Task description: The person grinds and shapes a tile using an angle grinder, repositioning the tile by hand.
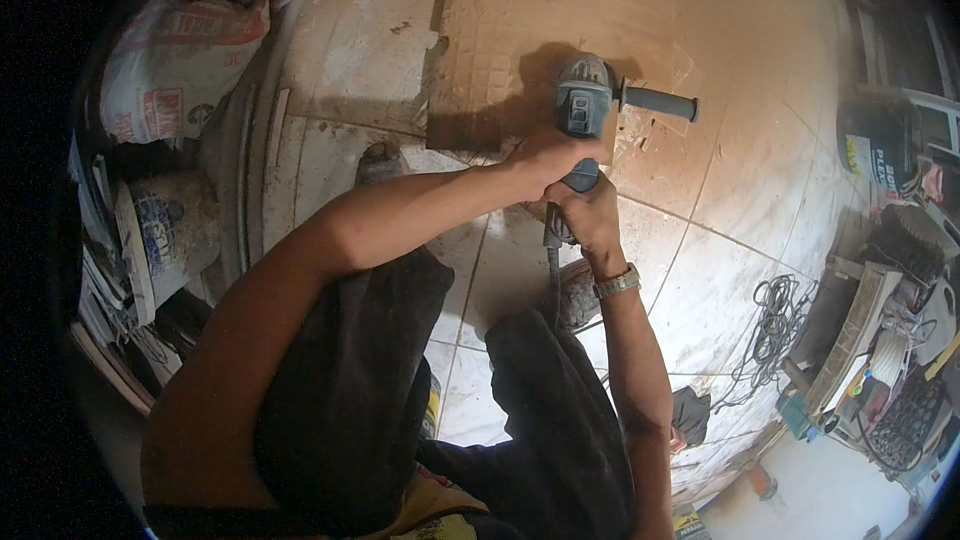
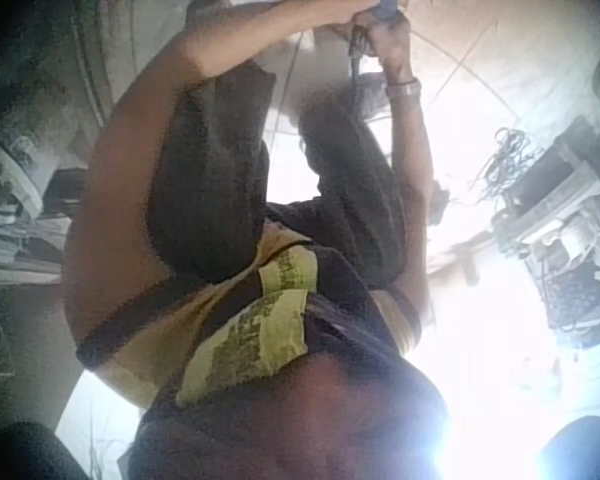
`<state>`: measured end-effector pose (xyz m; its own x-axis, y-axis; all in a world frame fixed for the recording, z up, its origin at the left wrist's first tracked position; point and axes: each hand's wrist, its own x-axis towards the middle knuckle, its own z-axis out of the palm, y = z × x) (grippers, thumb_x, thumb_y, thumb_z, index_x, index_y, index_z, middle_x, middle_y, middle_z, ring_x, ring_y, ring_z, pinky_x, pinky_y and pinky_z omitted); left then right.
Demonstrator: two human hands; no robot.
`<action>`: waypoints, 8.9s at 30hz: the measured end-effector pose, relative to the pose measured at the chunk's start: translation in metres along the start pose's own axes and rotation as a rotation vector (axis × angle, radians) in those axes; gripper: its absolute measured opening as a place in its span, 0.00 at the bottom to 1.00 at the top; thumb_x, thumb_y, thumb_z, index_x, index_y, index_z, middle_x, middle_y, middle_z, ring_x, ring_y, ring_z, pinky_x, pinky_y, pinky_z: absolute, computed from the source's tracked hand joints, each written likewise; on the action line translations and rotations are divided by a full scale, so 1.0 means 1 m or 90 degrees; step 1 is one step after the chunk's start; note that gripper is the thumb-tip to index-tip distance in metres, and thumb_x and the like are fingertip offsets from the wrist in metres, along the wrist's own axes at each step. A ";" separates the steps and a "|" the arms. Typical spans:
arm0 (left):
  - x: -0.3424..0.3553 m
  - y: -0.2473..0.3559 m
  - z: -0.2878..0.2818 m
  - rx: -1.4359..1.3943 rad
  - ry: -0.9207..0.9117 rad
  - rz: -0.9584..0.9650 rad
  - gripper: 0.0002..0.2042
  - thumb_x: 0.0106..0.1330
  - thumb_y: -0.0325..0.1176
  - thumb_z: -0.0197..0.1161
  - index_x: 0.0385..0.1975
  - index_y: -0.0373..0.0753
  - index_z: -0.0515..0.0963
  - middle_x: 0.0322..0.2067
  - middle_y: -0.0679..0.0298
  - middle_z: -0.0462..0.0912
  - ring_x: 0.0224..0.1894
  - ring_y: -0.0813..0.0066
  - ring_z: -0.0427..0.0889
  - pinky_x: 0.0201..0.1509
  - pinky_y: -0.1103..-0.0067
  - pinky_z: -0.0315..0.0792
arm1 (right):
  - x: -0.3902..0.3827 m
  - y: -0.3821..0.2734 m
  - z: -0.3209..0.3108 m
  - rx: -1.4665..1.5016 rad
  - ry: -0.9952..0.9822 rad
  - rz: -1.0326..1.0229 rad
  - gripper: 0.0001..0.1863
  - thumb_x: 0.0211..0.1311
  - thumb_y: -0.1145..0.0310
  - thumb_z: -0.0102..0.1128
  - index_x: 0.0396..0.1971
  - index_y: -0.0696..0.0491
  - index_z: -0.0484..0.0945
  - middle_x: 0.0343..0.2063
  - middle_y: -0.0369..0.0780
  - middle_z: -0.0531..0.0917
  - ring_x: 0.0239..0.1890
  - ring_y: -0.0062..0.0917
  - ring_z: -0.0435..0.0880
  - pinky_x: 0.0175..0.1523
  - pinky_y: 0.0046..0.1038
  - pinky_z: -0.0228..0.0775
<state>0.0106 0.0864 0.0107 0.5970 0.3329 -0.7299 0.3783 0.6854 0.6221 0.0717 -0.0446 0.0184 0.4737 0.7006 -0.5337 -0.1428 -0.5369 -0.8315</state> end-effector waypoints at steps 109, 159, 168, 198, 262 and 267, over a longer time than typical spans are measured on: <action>0.024 0.019 -0.003 0.023 0.020 0.033 0.12 0.54 0.37 0.78 0.31 0.39 0.84 0.29 0.65 0.84 0.29 0.74 0.83 0.33 0.73 0.78 | 0.025 -0.013 0.000 0.040 0.017 -0.031 0.17 0.58 0.67 0.73 0.43 0.63 0.83 0.34 0.39 0.88 0.33 0.22 0.86 0.39 0.26 0.78; -0.008 -0.041 -0.028 -0.035 0.084 0.086 0.17 0.52 0.39 0.78 0.35 0.33 0.86 0.32 0.61 0.88 0.33 0.72 0.85 0.38 0.72 0.79 | -0.007 0.024 0.022 0.037 -0.097 -0.026 0.21 0.60 0.68 0.76 0.49 0.62 0.82 0.38 0.38 0.89 0.39 0.23 0.87 0.45 0.27 0.80; -0.019 -0.033 -0.023 -0.035 0.100 0.085 0.16 0.53 0.38 0.77 0.33 0.31 0.85 0.30 0.61 0.87 0.30 0.73 0.84 0.35 0.72 0.78 | -0.011 0.017 0.018 0.013 -0.094 -0.041 0.21 0.58 0.69 0.77 0.48 0.62 0.82 0.38 0.38 0.89 0.39 0.23 0.87 0.46 0.27 0.79; -0.025 -0.041 -0.021 -0.021 0.113 0.076 0.16 0.52 0.39 0.77 0.33 0.33 0.84 0.30 0.61 0.86 0.30 0.73 0.83 0.35 0.72 0.77 | -0.018 0.020 0.019 -0.041 -0.086 -0.026 0.21 0.58 0.67 0.77 0.47 0.62 0.82 0.37 0.37 0.88 0.39 0.22 0.85 0.46 0.27 0.78; -0.023 -0.041 -0.011 0.048 0.091 0.027 0.17 0.51 0.40 0.78 0.33 0.33 0.85 0.32 0.61 0.88 0.33 0.74 0.85 0.39 0.73 0.78 | -0.031 0.022 0.011 -0.015 -0.067 -0.015 0.21 0.60 0.68 0.76 0.49 0.62 0.81 0.40 0.37 0.88 0.39 0.21 0.85 0.45 0.26 0.78; -0.036 -0.019 0.001 0.112 0.068 0.005 0.17 0.51 0.40 0.78 0.32 0.32 0.86 0.31 0.59 0.88 0.32 0.73 0.85 0.37 0.73 0.78 | -0.034 0.024 0.007 0.005 -0.005 -0.015 0.19 0.60 0.68 0.75 0.48 0.61 0.81 0.37 0.36 0.87 0.38 0.20 0.85 0.44 0.26 0.78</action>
<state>-0.0179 0.0608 0.0250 0.5256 0.4111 -0.7448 0.4972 0.5620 0.6610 0.0464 -0.0779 0.0160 0.4695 0.7170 -0.5153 -0.1386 -0.5166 -0.8450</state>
